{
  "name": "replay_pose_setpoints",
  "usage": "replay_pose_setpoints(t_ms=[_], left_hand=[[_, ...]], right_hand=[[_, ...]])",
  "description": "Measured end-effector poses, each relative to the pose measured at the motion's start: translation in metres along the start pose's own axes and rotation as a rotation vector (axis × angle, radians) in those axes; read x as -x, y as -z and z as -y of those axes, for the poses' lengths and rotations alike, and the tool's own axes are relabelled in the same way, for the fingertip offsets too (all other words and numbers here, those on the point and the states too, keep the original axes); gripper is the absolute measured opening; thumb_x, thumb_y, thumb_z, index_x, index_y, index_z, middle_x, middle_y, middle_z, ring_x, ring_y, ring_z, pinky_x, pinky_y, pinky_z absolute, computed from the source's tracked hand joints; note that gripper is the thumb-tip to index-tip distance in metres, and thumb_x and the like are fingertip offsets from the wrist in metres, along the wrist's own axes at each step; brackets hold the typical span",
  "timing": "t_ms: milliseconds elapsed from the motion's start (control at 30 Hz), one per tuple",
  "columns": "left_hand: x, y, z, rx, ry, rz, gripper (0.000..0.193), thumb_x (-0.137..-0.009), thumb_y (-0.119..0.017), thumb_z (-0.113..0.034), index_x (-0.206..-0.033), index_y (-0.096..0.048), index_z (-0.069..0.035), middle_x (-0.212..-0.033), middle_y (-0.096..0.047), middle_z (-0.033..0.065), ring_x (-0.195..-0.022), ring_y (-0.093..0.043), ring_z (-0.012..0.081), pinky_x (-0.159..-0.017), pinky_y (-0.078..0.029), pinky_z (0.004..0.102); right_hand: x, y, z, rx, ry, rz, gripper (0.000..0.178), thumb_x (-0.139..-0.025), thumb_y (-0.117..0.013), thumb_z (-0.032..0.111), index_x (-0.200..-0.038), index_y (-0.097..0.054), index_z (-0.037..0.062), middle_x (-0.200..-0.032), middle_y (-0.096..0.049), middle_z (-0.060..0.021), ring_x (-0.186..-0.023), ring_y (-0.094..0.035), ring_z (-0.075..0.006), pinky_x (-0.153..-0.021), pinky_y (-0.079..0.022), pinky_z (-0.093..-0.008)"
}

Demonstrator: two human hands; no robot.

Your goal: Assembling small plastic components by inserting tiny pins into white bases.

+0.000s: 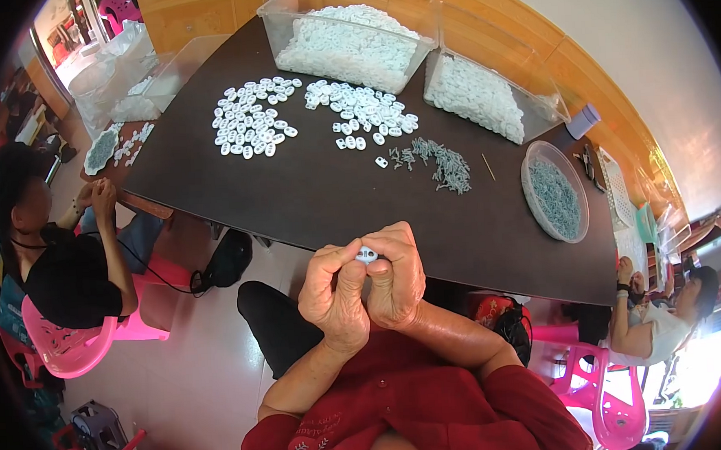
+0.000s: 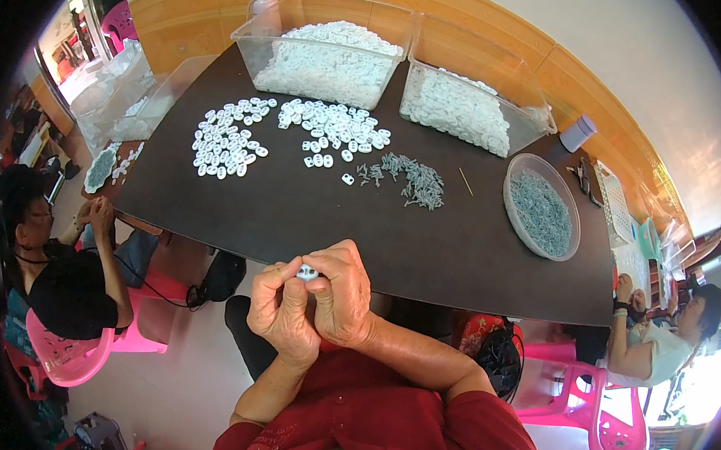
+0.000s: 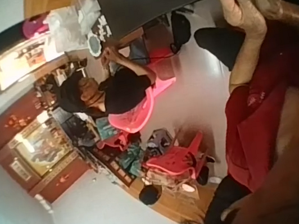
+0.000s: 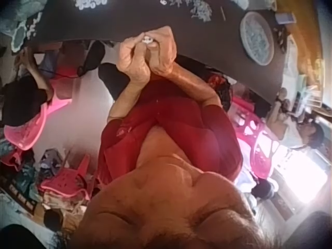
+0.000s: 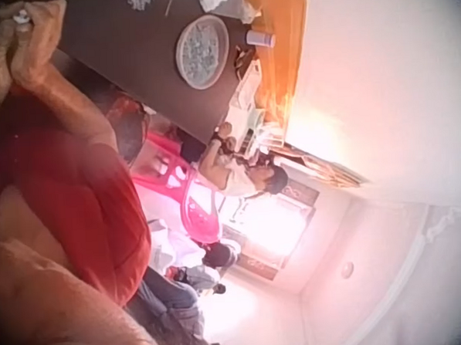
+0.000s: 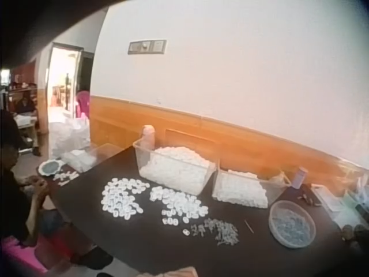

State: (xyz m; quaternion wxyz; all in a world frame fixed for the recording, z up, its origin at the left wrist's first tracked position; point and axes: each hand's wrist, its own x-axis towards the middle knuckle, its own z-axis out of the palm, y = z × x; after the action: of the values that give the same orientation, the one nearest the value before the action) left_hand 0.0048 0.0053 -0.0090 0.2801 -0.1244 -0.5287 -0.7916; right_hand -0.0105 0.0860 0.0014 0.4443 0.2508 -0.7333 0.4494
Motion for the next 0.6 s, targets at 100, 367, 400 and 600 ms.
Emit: replay_pose_setpoints(t_ms=[100, 367, 400, 600], left_hand=[[0.000, 0.002, 0.003, -0.034, -0.047, 0.003, 0.016, -0.088, -0.062, -0.010, -0.098, -0.061, 0.003, -0.079, -0.059, 0.0052, -0.068, -0.051, 0.0110, -0.060, -0.042, 0.0223], [-0.004, 0.001, 0.016, -0.127, -0.091, 0.012, 0.016, -0.089, -0.062, -0.011, -0.096, -0.060, 0.003, -0.076, -0.058, 0.0053, -0.065, -0.051, 0.0112, -0.058, -0.042, 0.0227], [-0.004, 0.001, 0.017, -0.132, -0.075, 0.022, 0.016, -0.089, -0.062, -0.011, -0.097, -0.060, 0.003, -0.076, -0.058, 0.0053, -0.066, -0.051, 0.0113, -0.058, -0.041, 0.0227], [-0.010, -0.007, 0.000, -0.064, -0.072, 0.027, 0.015, -0.090, -0.060, -0.009, -0.100, -0.060, 0.003, -0.079, -0.058, 0.0051, -0.068, -0.050, 0.0111, -0.061, -0.041, 0.0222]], right_hand=[[0.000, 0.000, 0.001, -0.003, 0.004, 0.009, 0.015, -0.090, -0.056, 0.012, -0.097, -0.053, -0.0013, -0.086, -0.058, -0.0134, -0.068, -0.053, -0.0239, -0.059, -0.045, -0.0330], [0.000, 0.001, -0.006, 0.038, -0.031, 0.037, 0.012, -0.088, -0.057, 0.009, -0.096, -0.054, -0.0003, -0.084, -0.057, -0.0128, -0.066, -0.052, -0.0237, -0.057, -0.044, -0.0322], [0.001, 0.002, -0.006, 0.047, -0.054, 0.047, 0.012, -0.088, -0.057, 0.008, -0.096, -0.054, -0.0004, -0.083, -0.057, -0.0125, -0.067, -0.052, -0.0238, -0.057, -0.044, -0.0323], [-0.010, 0.003, 0.002, 0.045, -0.027, 0.004, 0.016, -0.084, -0.058, 0.001, -0.099, -0.056, -0.0017, -0.086, -0.059, -0.0134, -0.071, -0.054, -0.0247, -0.061, -0.046, -0.0325]])
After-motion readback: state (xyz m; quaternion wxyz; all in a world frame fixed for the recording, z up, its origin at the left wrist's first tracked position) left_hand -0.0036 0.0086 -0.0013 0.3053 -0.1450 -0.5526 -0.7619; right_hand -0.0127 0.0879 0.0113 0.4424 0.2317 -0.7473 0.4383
